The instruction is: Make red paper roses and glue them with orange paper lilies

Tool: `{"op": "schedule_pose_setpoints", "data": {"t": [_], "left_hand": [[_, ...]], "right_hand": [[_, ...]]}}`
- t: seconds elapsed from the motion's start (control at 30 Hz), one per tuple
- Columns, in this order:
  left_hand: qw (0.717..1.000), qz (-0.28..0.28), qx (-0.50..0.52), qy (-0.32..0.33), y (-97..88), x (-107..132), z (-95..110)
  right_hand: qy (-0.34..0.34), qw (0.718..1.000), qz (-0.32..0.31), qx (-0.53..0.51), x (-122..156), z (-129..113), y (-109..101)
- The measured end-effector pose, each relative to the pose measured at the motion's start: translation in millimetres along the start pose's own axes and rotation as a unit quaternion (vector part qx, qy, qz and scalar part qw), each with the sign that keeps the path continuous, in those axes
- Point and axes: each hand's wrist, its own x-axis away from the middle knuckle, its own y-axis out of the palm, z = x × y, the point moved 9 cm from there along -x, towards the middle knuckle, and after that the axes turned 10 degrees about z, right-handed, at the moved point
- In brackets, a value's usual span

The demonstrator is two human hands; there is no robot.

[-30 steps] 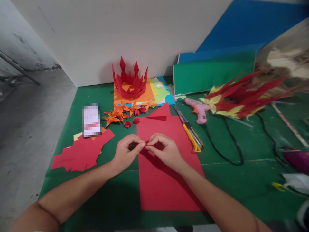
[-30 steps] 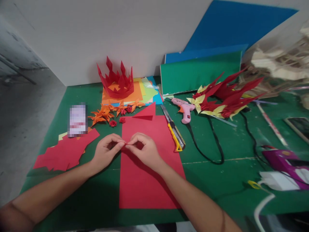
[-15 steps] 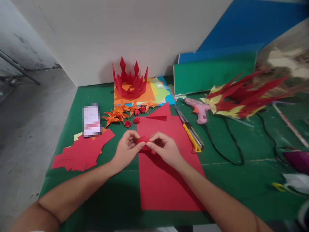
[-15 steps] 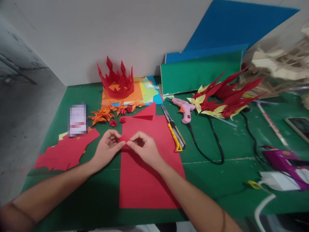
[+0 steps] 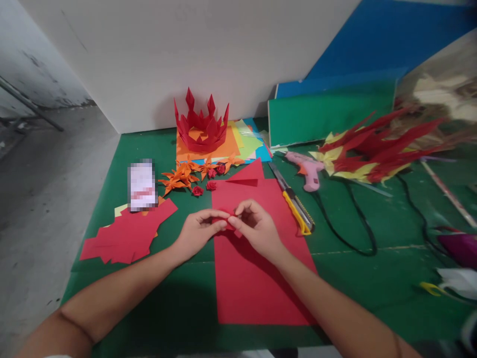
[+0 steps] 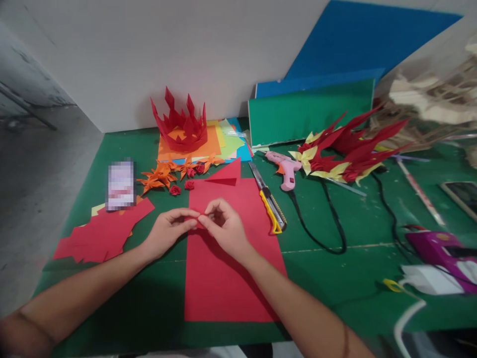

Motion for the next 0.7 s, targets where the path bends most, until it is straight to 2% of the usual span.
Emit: {"op": "schedule_pose_setpoints", "data": {"t": [0.1, 0.27, 0.5, 0.7], "left_hand": [[0.997, 0.013, 0.04, -0.061, -1.1, 0.4, -7.6], [0.99, 0.031, 0.077, -0.112, -5.2, -1.4, -11.6], [0.992, 0.02, 0.07, -0.104, -5.0, -4.1, -9.7], [0.997, 0.013, 0.015, -0.078, -5.0, -3.9, -5.4]], "right_hand": [[-0.024, 0.999, -0.013, 0.037, 0.3, -3.8, 0.4], [-0.148, 0.976, -0.052, 0.15, 2.9, -23.7, 3.1], [-0.217, 0.954, -0.082, 0.191, 5.6, -33.1, 6.1], [-0.201, 0.959, -0.096, 0.175, 3.8, -31.7, 7.5]]}}
